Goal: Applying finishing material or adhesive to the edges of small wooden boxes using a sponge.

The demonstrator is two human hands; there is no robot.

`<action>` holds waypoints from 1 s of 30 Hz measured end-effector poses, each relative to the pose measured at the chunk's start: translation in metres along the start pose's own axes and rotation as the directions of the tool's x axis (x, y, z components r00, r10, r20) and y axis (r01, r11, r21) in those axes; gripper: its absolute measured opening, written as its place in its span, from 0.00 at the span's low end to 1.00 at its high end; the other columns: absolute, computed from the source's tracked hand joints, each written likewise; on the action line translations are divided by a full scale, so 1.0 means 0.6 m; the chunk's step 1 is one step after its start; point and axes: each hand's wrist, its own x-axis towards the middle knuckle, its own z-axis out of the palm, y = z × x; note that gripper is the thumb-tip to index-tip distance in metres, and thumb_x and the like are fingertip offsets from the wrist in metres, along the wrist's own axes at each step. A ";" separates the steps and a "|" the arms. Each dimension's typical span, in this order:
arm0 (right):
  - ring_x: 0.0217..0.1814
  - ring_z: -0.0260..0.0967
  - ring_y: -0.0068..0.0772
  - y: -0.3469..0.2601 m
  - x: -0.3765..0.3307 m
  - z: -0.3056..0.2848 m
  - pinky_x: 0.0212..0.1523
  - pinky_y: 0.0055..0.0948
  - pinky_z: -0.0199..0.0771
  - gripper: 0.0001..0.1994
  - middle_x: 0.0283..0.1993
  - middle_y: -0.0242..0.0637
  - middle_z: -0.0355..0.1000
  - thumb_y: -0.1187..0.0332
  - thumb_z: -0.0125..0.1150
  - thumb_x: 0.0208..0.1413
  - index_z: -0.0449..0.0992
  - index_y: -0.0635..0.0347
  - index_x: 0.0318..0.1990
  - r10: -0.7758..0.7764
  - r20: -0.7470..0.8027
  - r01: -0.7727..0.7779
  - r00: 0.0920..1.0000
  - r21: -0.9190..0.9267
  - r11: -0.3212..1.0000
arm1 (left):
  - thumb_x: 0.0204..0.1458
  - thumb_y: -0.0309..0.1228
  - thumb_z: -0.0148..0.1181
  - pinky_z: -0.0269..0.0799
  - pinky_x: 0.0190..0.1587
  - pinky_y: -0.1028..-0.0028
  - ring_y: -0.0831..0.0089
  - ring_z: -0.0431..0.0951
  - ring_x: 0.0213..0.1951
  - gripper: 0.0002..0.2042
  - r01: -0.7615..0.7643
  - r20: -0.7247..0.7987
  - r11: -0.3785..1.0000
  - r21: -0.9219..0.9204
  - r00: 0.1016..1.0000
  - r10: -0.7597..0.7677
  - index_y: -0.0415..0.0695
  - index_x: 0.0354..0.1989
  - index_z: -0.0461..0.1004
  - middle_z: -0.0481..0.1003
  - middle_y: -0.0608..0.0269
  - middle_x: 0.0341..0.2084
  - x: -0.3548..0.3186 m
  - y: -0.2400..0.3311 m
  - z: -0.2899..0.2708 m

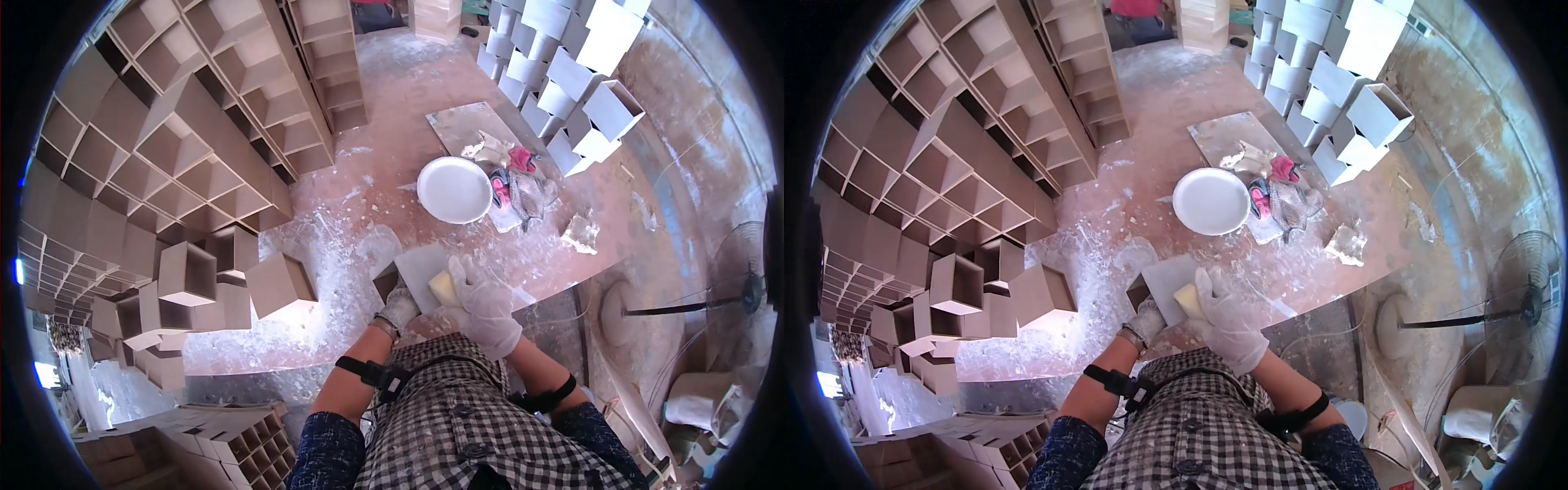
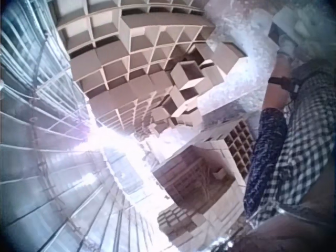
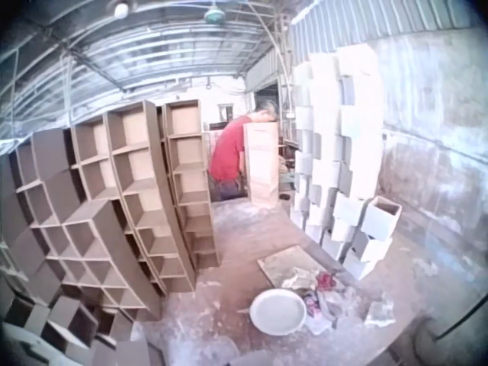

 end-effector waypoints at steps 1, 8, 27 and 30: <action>0.62 0.61 0.62 -0.003 0.011 0.004 0.59 0.45 0.64 0.35 0.61 0.65 0.58 0.62 0.65 0.49 0.59 0.65 0.63 0.002 0.001 -0.002 1.000 -0.006 1.000 | 0.64 0.31 0.46 0.66 0.59 0.72 0.72 0.67 0.57 0.19 0.018 0.026 1.000 0.015 0.999 -0.019 0.46 0.63 0.60 0.67 0.61 0.57 -0.008 0.018 -0.001; 0.45 0.68 0.53 0.011 0.115 0.030 0.47 0.42 0.69 0.21 0.47 0.55 0.68 0.66 0.58 0.55 0.69 0.67 0.55 -0.038 -0.132 0.061 0.991 0.175 0.983 | 0.65 0.37 0.40 0.57 0.62 0.69 0.64 0.64 0.58 0.18 0.003 0.119 0.957 0.290 0.992 -0.040 0.46 0.61 0.60 0.65 0.59 0.57 -0.044 0.095 -0.017; 0.51 0.66 0.50 -0.053 0.133 -0.035 0.52 0.36 0.67 0.20 0.48 0.47 0.68 0.71 0.57 0.53 0.69 0.60 0.55 0.359 0.140 -0.385 0.923 0.314 0.868 | 0.58 0.40 0.50 0.53 0.67 0.67 0.57 0.58 0.65 0.23 -0.035 0.126 0.875 0.482 0.992 -0.030 0.47 0.62 0.64 0.57 0.55 0.65 -0.003 0.035 -0.010; 0.51 0.67 0.52 -0.020 0.064 0.002 0.52 0.37 0.67 0.20 0.49 0.49 0.69 0.70 0.56 0.54 0.70 0.60 0.55 0.073 0.106 -0.063 0.992 -0.095 0.993 | 0.58 0.40 0.50 0.49 0.68 0.68 0.60 0.56 0.66 0.25 -0.042 0.083 0.869 0.494 0.997 0.001 0.47 0.63 0.61 0.57 0.56 0.65 0.033 -0.027 0.016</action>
